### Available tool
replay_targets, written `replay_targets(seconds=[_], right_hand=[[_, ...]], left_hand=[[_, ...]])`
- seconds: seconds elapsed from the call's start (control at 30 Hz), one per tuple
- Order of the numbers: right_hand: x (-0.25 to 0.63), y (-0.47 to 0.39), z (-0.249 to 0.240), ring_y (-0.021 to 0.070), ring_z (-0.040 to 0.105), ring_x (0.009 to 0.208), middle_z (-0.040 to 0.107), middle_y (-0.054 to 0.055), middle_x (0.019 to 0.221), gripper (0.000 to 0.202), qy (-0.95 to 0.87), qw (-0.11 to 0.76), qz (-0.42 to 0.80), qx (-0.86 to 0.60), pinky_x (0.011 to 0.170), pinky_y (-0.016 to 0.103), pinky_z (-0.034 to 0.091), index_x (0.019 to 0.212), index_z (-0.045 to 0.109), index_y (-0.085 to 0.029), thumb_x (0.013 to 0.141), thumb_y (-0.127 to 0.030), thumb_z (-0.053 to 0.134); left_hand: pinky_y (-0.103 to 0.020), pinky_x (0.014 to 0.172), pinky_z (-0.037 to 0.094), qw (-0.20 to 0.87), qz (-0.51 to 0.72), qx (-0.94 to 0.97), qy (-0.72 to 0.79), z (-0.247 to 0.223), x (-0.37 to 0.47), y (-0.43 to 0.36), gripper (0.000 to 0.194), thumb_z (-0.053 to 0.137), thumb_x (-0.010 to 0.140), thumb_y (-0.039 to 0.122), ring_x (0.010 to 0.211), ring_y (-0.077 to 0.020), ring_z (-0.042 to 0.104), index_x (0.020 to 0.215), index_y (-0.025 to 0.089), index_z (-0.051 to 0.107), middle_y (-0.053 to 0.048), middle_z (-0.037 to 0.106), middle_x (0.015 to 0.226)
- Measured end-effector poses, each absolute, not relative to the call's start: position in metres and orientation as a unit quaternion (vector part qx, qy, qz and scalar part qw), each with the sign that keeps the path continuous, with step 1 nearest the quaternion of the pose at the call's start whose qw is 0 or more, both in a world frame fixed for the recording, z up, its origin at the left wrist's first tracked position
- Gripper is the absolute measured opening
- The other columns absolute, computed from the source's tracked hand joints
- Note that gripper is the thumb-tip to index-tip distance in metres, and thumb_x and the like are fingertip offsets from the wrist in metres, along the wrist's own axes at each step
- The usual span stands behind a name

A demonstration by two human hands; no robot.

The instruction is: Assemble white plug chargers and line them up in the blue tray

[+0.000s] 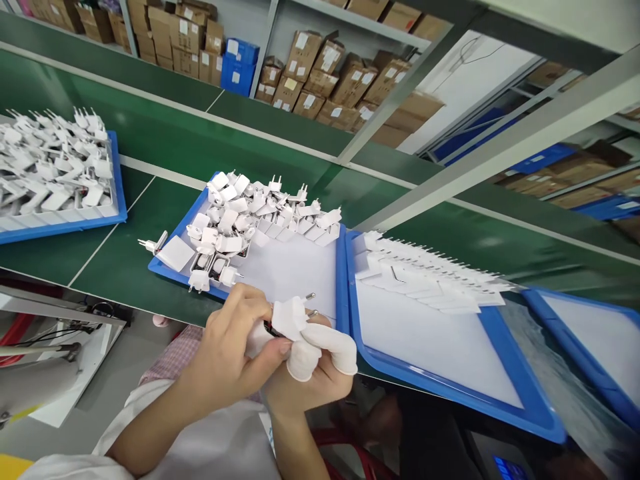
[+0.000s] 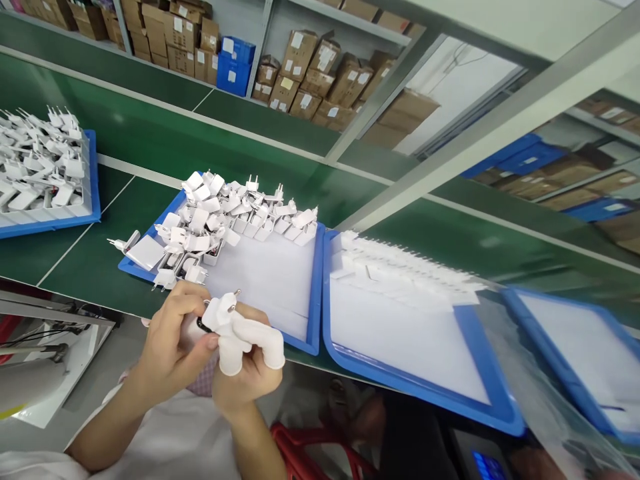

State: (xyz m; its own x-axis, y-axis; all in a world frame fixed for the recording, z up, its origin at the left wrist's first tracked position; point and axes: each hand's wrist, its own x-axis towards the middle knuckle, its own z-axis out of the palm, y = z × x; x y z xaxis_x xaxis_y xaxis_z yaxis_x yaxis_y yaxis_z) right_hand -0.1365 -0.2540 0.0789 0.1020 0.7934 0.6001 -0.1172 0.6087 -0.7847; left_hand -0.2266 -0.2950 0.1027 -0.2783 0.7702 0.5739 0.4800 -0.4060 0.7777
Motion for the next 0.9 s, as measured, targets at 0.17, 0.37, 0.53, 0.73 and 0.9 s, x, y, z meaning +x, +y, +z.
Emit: replay_targets(seconds=[0.17, 0.37, 0.53, 0.73, 0.9], right_hand=[[-0.150, -0.257, 0.086, 0.0172, 0.072, 0.069, 0.073, 0.000, 0.084, 0.009, -0.544, 0.686, 0.374, -0.306, 0.062, 0.031, 0.057, 0.086, 0.055, -0.024, 0.092, -0.024, 0.062], [-0.147, -0.255, 0.090, 0.0158, 0.073, 0.073, 0.074, 0.000, 0.083, 0.010, -0.552, 0.639, 0.422, -0.330, 0.065, 0.026, 0.057, 0.083, 0.058, -0.022, 0.089, -0.025, 0.065], [-0.135, -0.251, 0.088, 0.0142, 0.071, 0.071, 0.074, -0.001, 0.083, 0.006, -0.565, 0.604, 0.461, -0.323, 0.063, 0.024, 0.056, 0.082, 0.064, -0.022, 0.084, -0.021, 0.070], [-0.124, -0.250, 0.093, 0.0169, 0.073, 0.076, 0.076, 0.000, 0.090, 0.019, -0.614, 0.570, 0.483, -0.256, 0.067, 0.027, 0.059, 0.092, 0.068, -0.026, 0.079, -0.012, 0.073], [-0.115, -0.248, 0.102, 0.0216, 0.073, 0.096, 0.075, 0.002, 0.108, 0.039, -0.654, 0.511, 0.522, -0.197, 0.078, 0.031, 0.061, 0.106, 0.066, -0.030, 0.076, -0.009, 0.077]], left_hand=[[-0.027, 0.071, 0.048, 0.109, 0.669, 0.538, 0.502, 0.100, -0.227, -0.291, 0.013, 0.062, 0.095, 0.033, 0.083, -0.0158, 0.056, 0.097, 0.023, 0.055, -0.001, 0.053, 0.089], [-0.032, 0.083, 0.050, 0.074, 0.678, 0.534, 0.499, 0.092, -0.227, -0.290, 0.004, 0.061, 0.095, 0.025, 0.098, -0.0192, 0.057, 0.093, 0.022, 0.058, -0.001, 0.058, 0.085], [-0.033, 0.081, 0.050, 0.059, 0.671, 0.546, 0.498, 0.092, -0.232, -0.290, 0.006, 0.061, 0.095, 0.022, 0.098, -0.0201, 0.058, 0.089, 0.021, 0.061, -0.002, 0.060, 0.086], [-0.032, 0.078, 0.051, 0.085, 0.710, 0.516, 0.472, 0.087, -0.233, -0.294, 0.012, 0.069, 0.090, 0.027, 0.099, -0.0205, 0.058, 0.093, 0.019, 0.060, -0.007, 0.061, 0.101], [-0.030, 0.075, 0.050, 0.072, 0.709, 0.519, 0.472, 0.088, -0.235, -0.296, 0.012, 0.069, 0.090, 0.028, 0.096, -0.0198, 0.058, 0.090, 0.019, 0.060, -0.005, 0.061, 0.097]])
